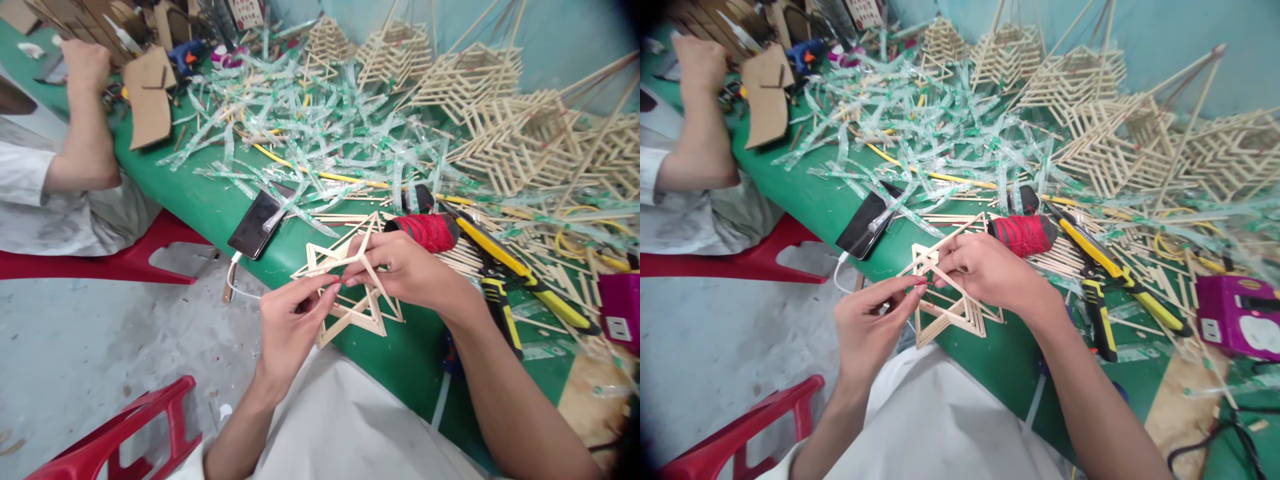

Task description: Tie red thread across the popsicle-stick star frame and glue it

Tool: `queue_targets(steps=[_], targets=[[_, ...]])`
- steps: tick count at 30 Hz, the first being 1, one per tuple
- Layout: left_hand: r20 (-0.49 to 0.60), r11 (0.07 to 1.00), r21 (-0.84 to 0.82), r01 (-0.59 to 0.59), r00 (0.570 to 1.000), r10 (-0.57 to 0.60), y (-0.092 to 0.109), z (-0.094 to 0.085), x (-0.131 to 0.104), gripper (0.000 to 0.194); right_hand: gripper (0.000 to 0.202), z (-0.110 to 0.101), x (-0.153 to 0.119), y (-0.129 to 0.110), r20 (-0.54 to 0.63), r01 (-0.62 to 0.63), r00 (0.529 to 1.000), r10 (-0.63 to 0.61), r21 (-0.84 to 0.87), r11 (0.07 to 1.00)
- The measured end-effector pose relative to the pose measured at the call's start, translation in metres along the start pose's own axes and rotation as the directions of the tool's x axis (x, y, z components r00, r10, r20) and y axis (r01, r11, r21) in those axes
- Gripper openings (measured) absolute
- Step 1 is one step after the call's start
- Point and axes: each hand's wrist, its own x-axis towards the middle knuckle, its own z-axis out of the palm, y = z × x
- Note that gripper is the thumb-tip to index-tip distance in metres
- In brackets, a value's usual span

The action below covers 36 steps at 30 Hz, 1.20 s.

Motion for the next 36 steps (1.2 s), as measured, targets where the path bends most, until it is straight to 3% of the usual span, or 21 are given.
queue_targets(steps=[15,24,28,31,34,36], targets=[[0.033,0.991,-0.118,0.057,0.998,-0.054,0.002,0.007,0.002,0.007,0.02,-0.001,0.002,-0.004,0.04,-0.007,0.999,0.009,-0.028,1.0],[-0.024,0.983,-0.165,0.076,0.996,-0.081,0.004,0.009,0.002,0.005,0.017,-0.005,-0.002,-0.008,0.011,-0.081,0.997,0.081,-0.037,0.996],[-0.031,0.983,-0.183,0.033,0.999,-0.039,0.0,0.009,0.002,0.003,0.017,-0.012,-0.011,-0.021,-0.106,-0.165,0.982,0.155,-0.09,0.982],[-0.042,0.981,-0.196,-0.01,0.999,0.002,-0.004,0.009,0.002,0.004,0.012,-0.013,-0.024,-0.039,-0.28,-0.161,0.954,0.108,-0.177,0.971],[-0.049,0.98,-0.196,-0.045,0.998,0.036,-0.005,0.008,0.003,0.005,0.014,0.0,-0.04,-0.064,-0.53,-0.195,0.847,0.032,-0.254,0.947],[-0.056,0.98,-0.189,-0.066,0.997,0.056,-0.004,0.007,0.004,0.005,0.017,0.017,-0.049,-0.08,-0.636,-0.195,0.771,-0.021,-0.267,0.944]])
